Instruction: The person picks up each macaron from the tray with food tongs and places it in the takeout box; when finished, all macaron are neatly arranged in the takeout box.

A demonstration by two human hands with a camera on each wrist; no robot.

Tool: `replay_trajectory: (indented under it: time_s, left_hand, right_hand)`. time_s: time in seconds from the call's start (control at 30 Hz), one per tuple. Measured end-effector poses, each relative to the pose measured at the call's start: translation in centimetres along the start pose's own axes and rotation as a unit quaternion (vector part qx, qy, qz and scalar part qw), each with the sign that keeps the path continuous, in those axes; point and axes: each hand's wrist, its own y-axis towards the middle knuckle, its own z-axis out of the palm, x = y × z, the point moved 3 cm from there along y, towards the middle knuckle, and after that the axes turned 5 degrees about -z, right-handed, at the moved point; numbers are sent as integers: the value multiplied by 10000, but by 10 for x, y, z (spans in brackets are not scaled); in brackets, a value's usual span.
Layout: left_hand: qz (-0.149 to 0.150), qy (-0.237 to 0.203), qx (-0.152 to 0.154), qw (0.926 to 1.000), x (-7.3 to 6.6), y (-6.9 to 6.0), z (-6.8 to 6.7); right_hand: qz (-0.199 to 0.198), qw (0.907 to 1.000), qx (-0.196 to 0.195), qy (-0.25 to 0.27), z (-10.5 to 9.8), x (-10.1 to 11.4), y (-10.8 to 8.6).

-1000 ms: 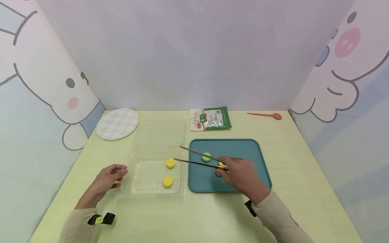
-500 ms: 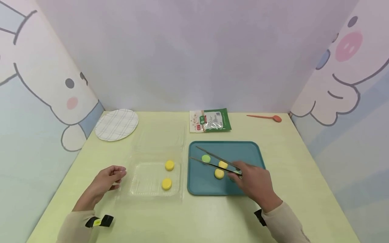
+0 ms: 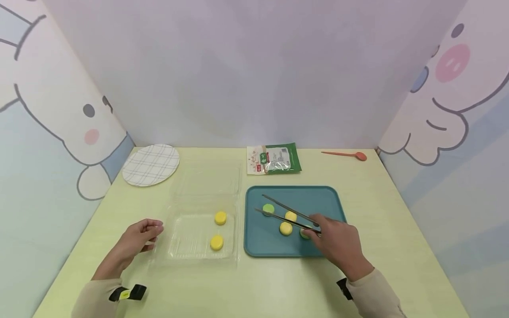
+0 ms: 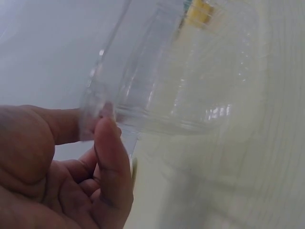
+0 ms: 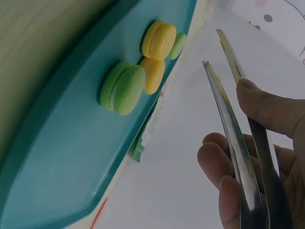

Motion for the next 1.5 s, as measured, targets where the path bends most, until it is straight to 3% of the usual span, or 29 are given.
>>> replay_trajectory:
  time_s: [0.5,1.0,1.33,1.5]
  left_hand:
    - [-38,111,-109,9999,0,1,2]
    - [14,66,-103,9999,-2,4,1]
    - [-117,42,-145,9998,2,6,3]
    - [-116,26,-127,9998,3,3,2]
  right_hand:
    - [-347,9986,-189,-343,5,-4,-8]
    - [-335,9988,-36,-363,5,-5,-3]
    - [-239,9993,140,-252,4,-3,-4]
    - [-292,9992,23,-263,3,-1,-2]
